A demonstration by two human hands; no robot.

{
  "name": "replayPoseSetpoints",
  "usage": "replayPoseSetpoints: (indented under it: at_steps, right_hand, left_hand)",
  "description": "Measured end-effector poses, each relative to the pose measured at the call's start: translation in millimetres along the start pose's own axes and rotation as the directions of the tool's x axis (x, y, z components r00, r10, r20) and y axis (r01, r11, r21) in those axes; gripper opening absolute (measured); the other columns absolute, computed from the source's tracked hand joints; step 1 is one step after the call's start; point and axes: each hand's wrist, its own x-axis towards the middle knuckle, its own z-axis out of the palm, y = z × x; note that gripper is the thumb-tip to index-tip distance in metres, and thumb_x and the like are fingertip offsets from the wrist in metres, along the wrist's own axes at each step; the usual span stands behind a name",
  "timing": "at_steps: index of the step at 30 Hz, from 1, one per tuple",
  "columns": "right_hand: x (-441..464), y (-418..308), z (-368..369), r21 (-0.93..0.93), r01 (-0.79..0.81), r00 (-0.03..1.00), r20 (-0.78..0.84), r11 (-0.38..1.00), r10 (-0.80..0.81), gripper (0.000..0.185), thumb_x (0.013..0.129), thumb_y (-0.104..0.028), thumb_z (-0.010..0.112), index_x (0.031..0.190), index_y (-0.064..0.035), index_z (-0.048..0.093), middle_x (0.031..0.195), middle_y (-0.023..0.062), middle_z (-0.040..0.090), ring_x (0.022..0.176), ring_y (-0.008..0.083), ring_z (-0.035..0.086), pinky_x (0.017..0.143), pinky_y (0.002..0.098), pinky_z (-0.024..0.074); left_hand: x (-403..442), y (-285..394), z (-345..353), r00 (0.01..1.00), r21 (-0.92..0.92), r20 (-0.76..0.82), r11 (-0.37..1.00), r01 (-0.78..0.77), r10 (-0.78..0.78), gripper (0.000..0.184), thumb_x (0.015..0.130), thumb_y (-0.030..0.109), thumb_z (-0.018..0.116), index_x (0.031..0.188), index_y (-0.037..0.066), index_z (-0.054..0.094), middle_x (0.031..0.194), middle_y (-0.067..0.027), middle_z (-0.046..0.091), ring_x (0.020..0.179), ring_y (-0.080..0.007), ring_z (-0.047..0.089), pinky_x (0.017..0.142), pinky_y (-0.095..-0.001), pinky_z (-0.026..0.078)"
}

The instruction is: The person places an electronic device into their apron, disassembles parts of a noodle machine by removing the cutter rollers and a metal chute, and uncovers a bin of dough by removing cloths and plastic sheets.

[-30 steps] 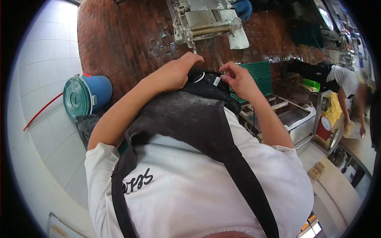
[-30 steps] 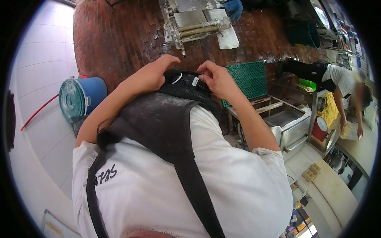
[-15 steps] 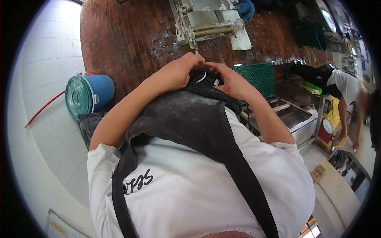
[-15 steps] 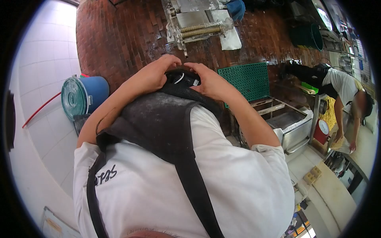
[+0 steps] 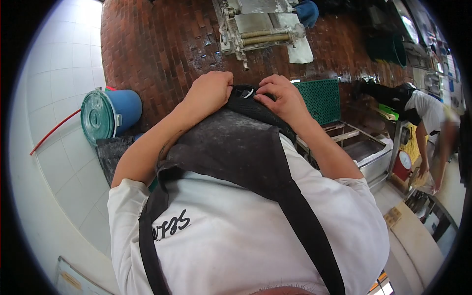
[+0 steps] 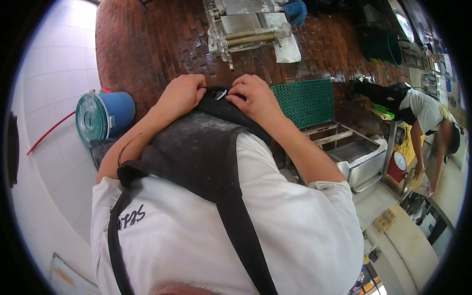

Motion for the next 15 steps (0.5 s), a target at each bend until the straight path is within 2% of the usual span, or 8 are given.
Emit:
replayPoseSetpoints:
  at_steps: [1, 7, 10, 15]
  right_hand:
    - [1, -1, 2, -0.009, 0.022, 1.0, -0.018, 1.0, -0.022, 0.013, 0.075, -0.012, 0.079, 0.085, -0.0067, 0.072, 0.098, 0.0049, 0.065, 0.094, 0.0264, 0.061, 0.08, 0.0357, 0.0492]
    - [5, -2, 14, -0.05, 0.07, 0.993, -0.094, 0.996, -0.074, 0.012, 0.075, -0.018, 0.078, 0.081, -0.0105, 0.072, 0.094, 0.0027, 0.063, 0.093, 0.0254, 0.058, 0.092, 0.0418, 0.042]
    - [12, -5, 18, -0.126, 0.187, 0.969, -0.142, 0.974, -0.205, 0.013, 0.073, -0.014, 0.08, 0.081, -0.0088, 0.072, 0.093, 0.0022, 0.065, 0.089, 0.0247, 0.059, 0.085, 0.0389, 0.0434]
    - [16, -14, 26, -0.104, 0.08, 0.985, -0.142, 0.991, -0.095, 0.017, 0.073, -0.018, 0.081, 0.082, -0.0102, 0.07, 0.095, 0.0021, 0.066, 0.095, 0.0233, 0.061, 0.101, 0.0471, 0.0385]
  left_hand:
    - [-1, 1, 0, 0.999, -0.026, -0.043, 1.0, -0.007, 0.006, 0.013, 0.085, 0.015, 0.064, 0.088, 0.002, 0.063, 0.084, -0.0194, 0.066, 0.085, -0.0389, 0.064, 0.076, -0.0472, 0.05]
    - [-7, 6, 2, 0.983, -0.107, -0.17, 0.991, -0.086, 0.067, 0.012, 0.084, 0.013, 0.063, 0.086, 0.001, 0.063, 0.085, -0.0199, 0.065, 0.084, -0.0394, 0.063, 0.074, -0.0469, 0.049]
    - [-7, 4, 6, 0.972, -0.094, -0.212, 0.988, -0.121, 0.099, 0.011, 0.084, 0.012, 0.064, 0.086, 0.001, 0.063, 0.084, -0.0194, 0.065, 0.083, -0.0395, 0.063, 0.073, -0.0462, 0.049]
    - [-12, 4, 8, 0.956, -0.128, -0.261, 0.977, -0.173, 0.135, 0.01, 0.083, 0.01, 0.065, 0.086, 0.001, 0.062, 0.082, -0.0192, 0.064, 0.082, -0.0386, 0.063, 0.072, -0.0451, 0.049]
